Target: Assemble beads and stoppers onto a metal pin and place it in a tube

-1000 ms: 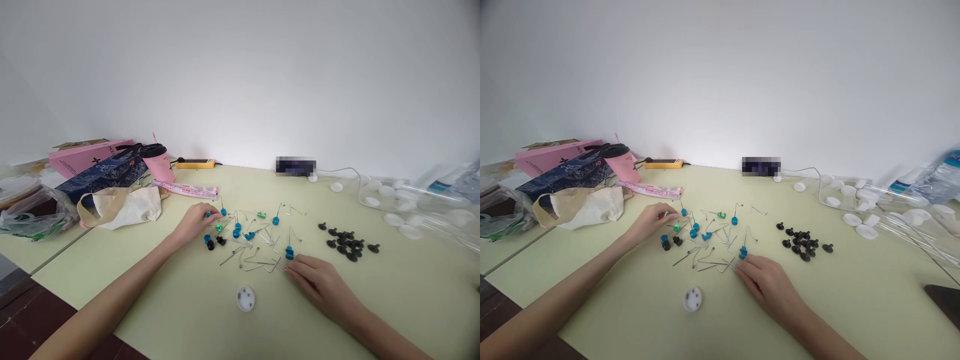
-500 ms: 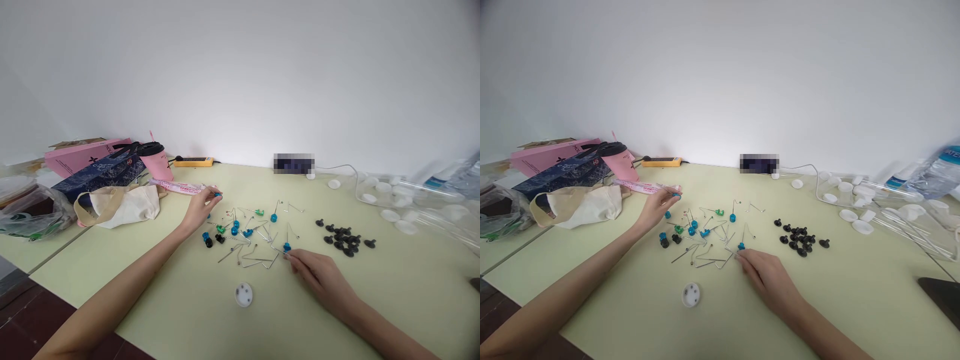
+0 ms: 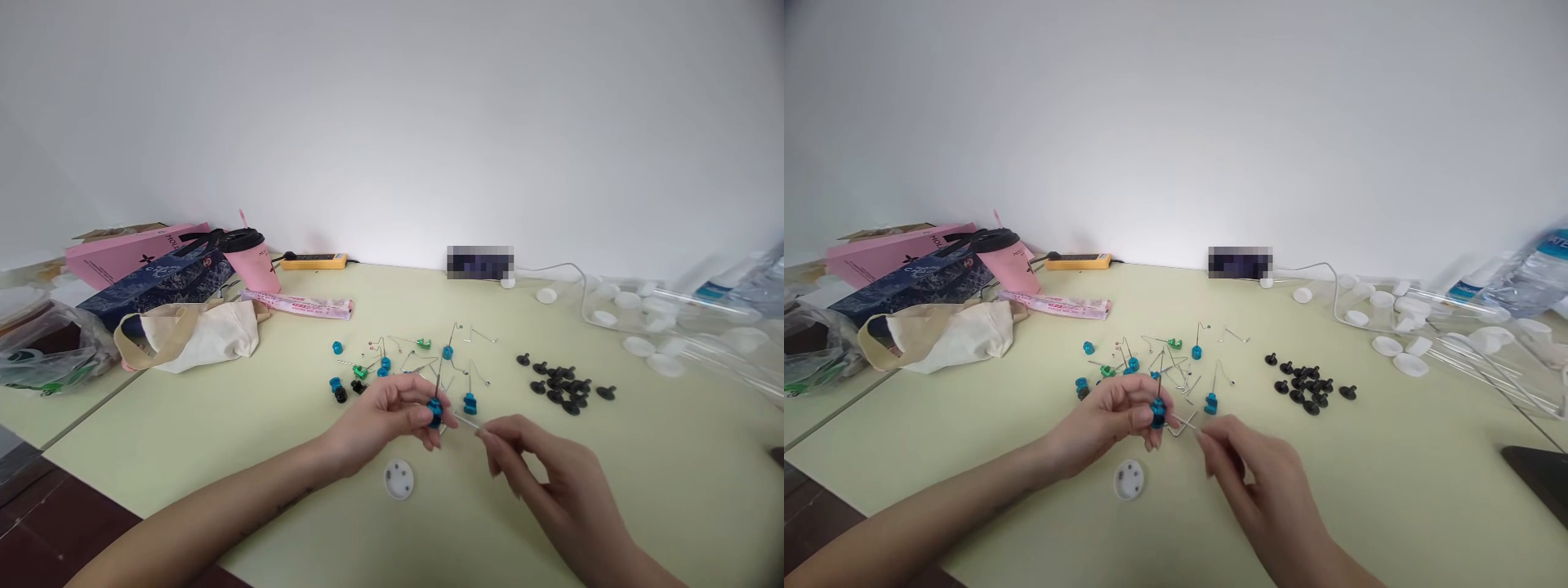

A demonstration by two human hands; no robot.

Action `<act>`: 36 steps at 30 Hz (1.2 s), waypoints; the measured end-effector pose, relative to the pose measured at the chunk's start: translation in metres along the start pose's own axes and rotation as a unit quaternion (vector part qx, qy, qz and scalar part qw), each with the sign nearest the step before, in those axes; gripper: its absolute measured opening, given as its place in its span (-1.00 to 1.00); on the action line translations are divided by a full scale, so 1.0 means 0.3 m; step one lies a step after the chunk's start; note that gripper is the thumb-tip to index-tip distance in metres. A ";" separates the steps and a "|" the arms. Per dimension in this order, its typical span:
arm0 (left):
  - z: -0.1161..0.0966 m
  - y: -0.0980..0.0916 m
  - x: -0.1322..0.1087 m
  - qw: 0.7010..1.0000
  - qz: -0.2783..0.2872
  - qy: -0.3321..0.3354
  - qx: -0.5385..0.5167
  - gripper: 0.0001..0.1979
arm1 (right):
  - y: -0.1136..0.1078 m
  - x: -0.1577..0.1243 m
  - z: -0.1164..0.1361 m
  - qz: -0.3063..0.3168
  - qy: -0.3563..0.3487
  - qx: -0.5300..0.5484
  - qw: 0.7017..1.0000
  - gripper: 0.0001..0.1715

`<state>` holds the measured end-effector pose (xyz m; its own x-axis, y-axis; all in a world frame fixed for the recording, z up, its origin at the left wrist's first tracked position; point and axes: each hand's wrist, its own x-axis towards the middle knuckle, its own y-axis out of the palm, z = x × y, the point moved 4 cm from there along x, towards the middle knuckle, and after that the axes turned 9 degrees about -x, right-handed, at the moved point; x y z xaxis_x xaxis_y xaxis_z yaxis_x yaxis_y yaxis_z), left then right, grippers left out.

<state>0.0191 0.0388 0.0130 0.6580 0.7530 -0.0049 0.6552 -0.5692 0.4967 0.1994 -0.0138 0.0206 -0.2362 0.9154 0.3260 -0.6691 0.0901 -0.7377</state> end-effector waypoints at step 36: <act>-0.054 0.071 -0.077 0.786 0.084 0.231 0.567 -0.76 | 0.131 -0.015 -0.030 0.309 0.291 0.456 0.782 -0.21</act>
<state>0.0119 0.0148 0.0378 0.7371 0.5266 0.4235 0.6555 -0.4047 -0.6376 0.1806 -0.0110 -0.0151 -0.5309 0.7207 -0.4458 -0.8404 -0.5154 0.1675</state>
